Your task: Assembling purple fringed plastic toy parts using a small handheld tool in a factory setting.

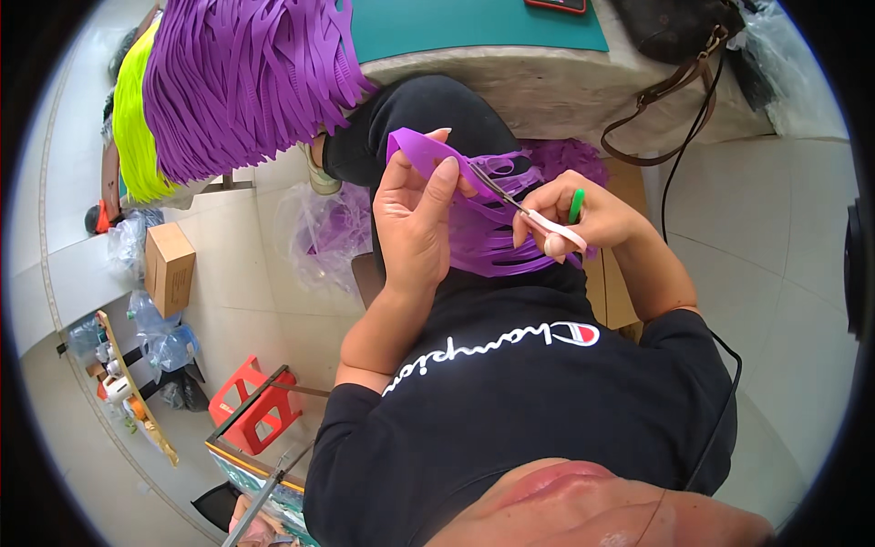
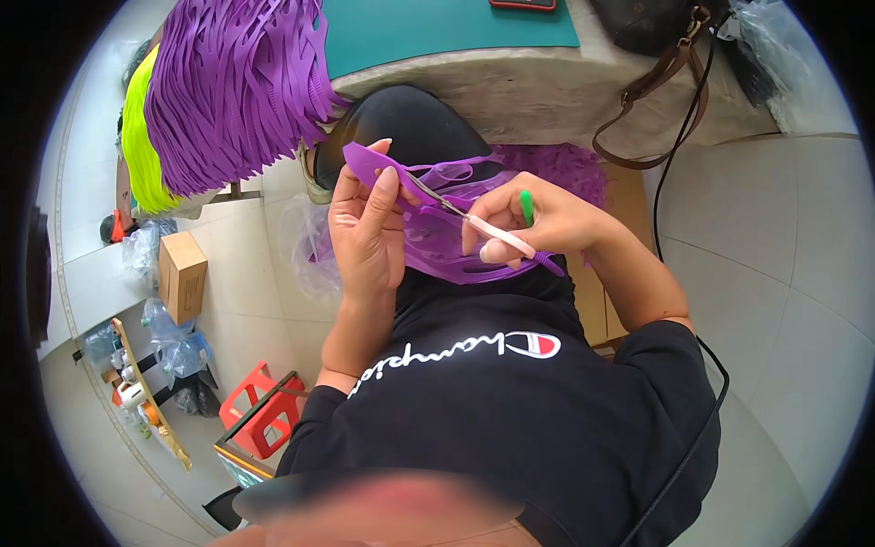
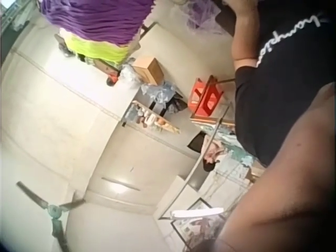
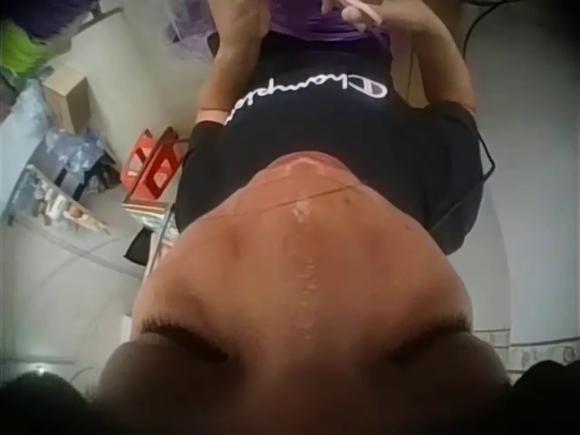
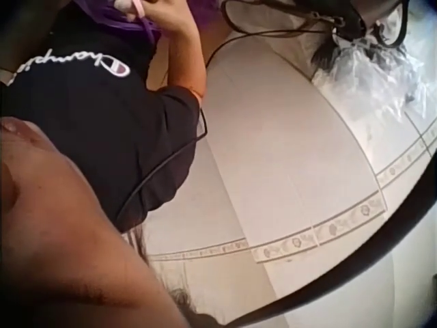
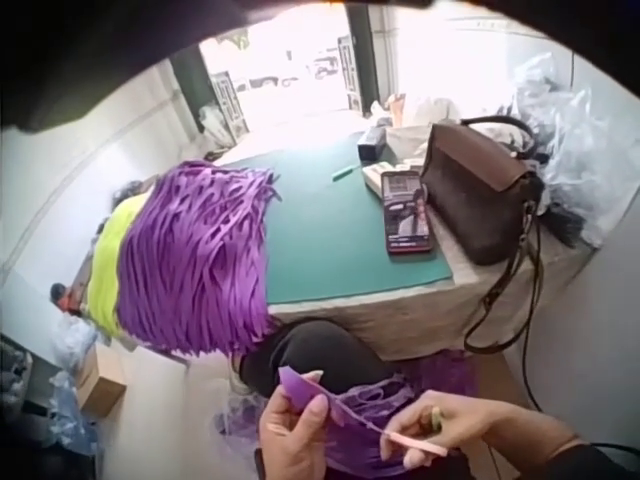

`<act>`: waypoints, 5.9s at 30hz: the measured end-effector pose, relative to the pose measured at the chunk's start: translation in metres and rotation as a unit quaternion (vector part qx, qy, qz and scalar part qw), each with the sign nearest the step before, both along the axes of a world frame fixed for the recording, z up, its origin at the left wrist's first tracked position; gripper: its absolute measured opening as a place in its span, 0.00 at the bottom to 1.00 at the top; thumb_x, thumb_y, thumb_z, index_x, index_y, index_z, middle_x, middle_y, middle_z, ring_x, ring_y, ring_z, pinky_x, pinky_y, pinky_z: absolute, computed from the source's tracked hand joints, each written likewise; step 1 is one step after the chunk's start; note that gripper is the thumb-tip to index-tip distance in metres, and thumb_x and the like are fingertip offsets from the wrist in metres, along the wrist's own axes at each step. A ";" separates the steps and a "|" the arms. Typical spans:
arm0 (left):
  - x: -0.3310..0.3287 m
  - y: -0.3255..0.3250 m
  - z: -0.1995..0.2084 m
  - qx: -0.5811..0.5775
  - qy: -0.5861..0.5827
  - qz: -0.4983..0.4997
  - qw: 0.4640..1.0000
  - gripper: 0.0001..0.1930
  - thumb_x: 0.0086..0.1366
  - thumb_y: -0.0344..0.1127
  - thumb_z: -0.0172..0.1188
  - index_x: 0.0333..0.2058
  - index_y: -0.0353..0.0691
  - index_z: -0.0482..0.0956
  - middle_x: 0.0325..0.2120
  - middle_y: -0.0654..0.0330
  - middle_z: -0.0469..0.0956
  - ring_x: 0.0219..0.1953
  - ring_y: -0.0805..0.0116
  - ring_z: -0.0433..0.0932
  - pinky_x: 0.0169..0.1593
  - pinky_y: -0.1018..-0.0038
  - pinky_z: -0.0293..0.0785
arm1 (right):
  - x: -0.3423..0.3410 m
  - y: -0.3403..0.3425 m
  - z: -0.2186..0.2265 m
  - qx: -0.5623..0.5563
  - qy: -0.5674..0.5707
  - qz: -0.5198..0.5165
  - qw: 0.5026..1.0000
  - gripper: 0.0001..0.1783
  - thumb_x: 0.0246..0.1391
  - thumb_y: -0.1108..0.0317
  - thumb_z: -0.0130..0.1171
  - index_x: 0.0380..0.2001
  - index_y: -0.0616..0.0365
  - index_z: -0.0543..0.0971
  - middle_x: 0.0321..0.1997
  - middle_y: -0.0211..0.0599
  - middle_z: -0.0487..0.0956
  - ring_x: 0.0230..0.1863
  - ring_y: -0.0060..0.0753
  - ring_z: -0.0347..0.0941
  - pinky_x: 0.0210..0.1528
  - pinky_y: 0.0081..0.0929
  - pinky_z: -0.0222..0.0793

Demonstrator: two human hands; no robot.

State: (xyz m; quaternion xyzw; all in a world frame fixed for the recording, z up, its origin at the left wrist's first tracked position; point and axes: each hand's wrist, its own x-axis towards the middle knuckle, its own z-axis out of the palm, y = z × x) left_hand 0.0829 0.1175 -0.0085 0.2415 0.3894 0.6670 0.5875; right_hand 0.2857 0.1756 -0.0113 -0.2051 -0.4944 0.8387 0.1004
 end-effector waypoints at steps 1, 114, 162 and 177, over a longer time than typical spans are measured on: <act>0.001 0.000 0.000 0.005 0.004 0.003 1.000 0.16 0.63 0.26 0.58 0.50 0.31 0.71 0.31 0.62 0.76 0.32 0.73 0.75 0.41 0.76 0.71 | 0.000 -0.001 -0.001 -0.006 -0.005 -0.011 1.000 0.25 0.40 0.58 0.73 0.33 0.71 0.78 0.16 0.27 0.73 0.16 0.14 0.69 0.19 0.12 0.60; -0.079 -0.077 -0.131 -0.095 0.757 0.020 0.646 0.21 0.52 0.39 0.68 0.40 0.33 0.73 0.42 0.46 0.70 0.46 0.47 0.67 0.49 0.60 0.65 | -0.059 0.012 -0.018 0.604 -0.199 -0.155 0.756 0.15 0.47 0.69 0.67 0.34 0.63 0.73 0.31 0.38 0.72 0.28 0.38 0.69 0.34 0.24 0.66; -0.099 -0.100 -0.019 0.063 0.407 -0.062 0.909 0.05 0.61 0.21 0.55 0.25 0.33 0.71 0.23 0.58 0.73 0.27 0.72 0.72 0.31 0.79 0.68 | -0.071 -0.024 -0.041 0.534 -0.123 -0.287 0.786 0.11 0.49 0.66 0.65 0.29 0.62 0.76 0.29 0.43 0.75 0.31 0.47 0.73 0.34 0.35 0.69; 0.011 0.000 0.031 0.281 0.600 0.008 0.749 0.24 0.51 0.23 0.64 0.50 0.33 0.73 0.52 0.46 0.71 0.52 0.53 0.72 0.57 0.67 0.65 | -0.059 -0.029 -0.039 0.520 -0.140 -0.242 0.807 0.11 0.53 0.65 0.60 0.34 0.61 0.75 0.34 0.42 0.76 0.32 0.45 0.74 0.35 0.35 0.69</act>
